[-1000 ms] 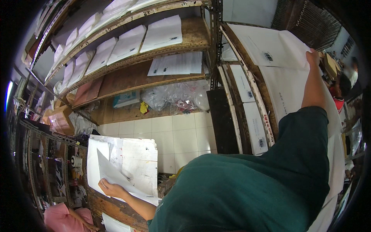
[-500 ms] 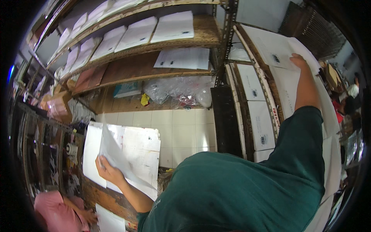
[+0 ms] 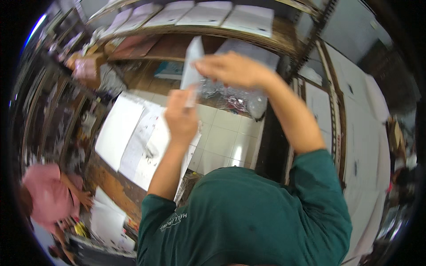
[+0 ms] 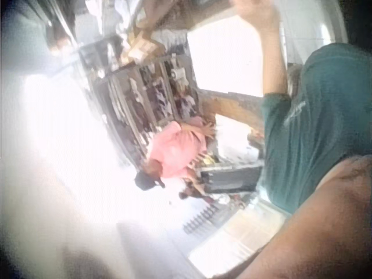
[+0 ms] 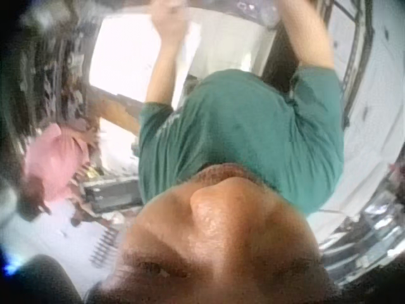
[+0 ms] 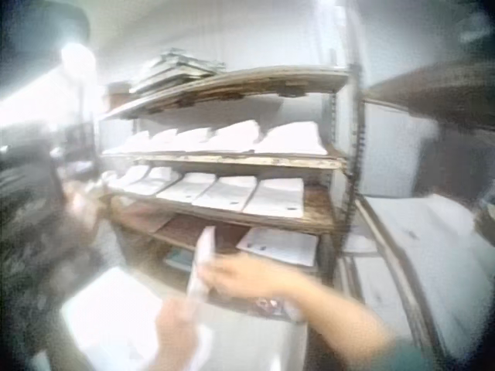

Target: The person repeatedly picks up white paper sheets from a table and places them onto a nearby metal shelf. The person stacks the sheets one by one, building up a pile on the shelf while another person works at the same table.

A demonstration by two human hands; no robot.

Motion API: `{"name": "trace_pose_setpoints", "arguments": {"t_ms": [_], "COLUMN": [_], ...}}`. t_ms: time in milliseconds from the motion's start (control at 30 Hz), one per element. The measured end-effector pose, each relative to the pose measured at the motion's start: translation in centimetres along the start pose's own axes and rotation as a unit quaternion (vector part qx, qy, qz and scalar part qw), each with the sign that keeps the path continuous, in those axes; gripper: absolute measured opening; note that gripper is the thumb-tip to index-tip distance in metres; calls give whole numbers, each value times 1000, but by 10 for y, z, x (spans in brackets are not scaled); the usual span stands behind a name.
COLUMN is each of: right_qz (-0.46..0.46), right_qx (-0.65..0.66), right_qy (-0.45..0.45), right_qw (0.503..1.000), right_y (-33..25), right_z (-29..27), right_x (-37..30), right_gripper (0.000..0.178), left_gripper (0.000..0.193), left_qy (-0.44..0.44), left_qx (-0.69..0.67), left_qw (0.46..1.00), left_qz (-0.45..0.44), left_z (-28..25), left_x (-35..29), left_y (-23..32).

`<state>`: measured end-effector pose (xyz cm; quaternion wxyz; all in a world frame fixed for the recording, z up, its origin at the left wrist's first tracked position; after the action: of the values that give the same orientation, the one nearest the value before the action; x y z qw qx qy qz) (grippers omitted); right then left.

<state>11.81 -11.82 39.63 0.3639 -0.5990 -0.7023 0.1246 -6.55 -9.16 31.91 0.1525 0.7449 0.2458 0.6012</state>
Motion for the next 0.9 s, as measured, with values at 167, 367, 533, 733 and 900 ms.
{"name": "trace_pose_setpoints", "arguments": {"t_ms": [167, 367, 533, 733, 900], "right_qz": [55, 171, 266, 201, 65], "right_qx": [11, 188, 223, 40, -80], "right_qy": [80, 146, 187, 121, 114], "right_qw": [995, 956, 919, 971, 988], "right_y": [2, 75, 85, 44, -14], "right_z": [62, 17, 14, 6, -27], "right_x": [-52, -137, -142, -132, -96], "right_gripper": [23, 47, 48, 58, 50], "left_gripper": [31, 49, 53, 75, 43], "left_qy": [-56, -110, 59, -56, -50], "left_qx": [-20, 84, 494, 647, 639], "left_qw": [997, 986, 843, 635, 703], "left_qz": [56, -93, -205, -418, -308], "left_z": [12, -71, -198, -298, -327], "left_x": [-71, -160, -250, -348, -399], "left_y": [5, -8, -85, -165, -156]}}
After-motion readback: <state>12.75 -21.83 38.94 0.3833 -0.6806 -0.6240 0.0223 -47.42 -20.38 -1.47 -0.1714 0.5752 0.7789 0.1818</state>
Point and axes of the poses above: each hand's wrist, its own x-axis towards the middle knuckle, its own z-axis out of the palm, y = z × x, the point moved 1 cm from there along x, towards the middle knuckle, and after that the axes turned 9 degrees about y, right-handed, at the moved point
